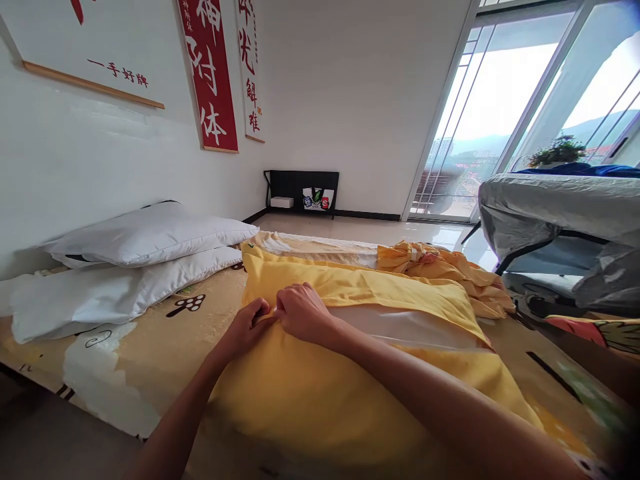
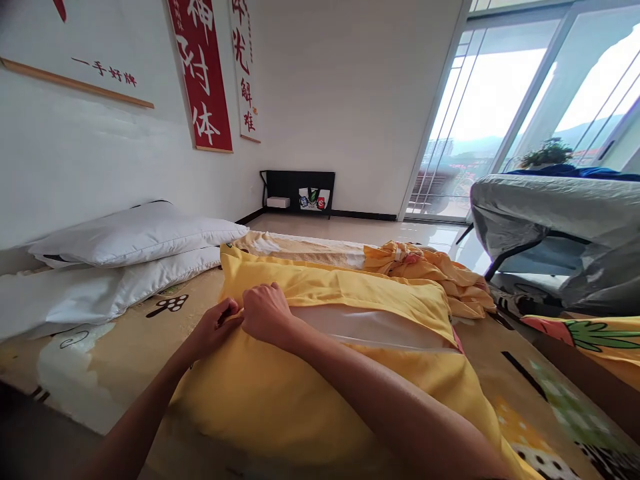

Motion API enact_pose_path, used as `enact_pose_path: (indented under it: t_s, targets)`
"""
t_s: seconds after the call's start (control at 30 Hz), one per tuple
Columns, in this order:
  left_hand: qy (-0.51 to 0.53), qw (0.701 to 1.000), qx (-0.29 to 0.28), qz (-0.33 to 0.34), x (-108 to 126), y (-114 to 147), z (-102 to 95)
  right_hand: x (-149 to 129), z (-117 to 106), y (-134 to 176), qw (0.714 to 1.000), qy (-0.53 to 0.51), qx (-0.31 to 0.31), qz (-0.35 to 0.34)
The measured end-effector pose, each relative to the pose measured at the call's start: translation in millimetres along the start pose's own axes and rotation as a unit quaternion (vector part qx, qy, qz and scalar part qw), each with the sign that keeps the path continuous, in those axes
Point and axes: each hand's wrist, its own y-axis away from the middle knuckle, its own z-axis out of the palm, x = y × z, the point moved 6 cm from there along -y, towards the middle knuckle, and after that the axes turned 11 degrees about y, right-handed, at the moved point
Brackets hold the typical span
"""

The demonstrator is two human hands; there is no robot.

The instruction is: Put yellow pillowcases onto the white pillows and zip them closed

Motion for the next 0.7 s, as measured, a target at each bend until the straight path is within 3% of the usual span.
enact_pose_path:
  t_s: [0.17,0.47,0.7]
  targets:
    - [0.009,0.999,-0.049,0.003,10.8,0.8,3.8,6.4,-8.5,-9.9,0.999,-0.011,-0.033,-0.010]
    - [-0.020,0.995,0.025,0.099,11.4,9.9,0.1,0.4,-12.9,-11.9,0.998,0.007,-0.052,-0.021]
    - [-0.031,0.995,0.029,0.094,8.0,10.0,3.7,0.2,2.1,-5.2,0.995,0.030,-0.079,-0.047]
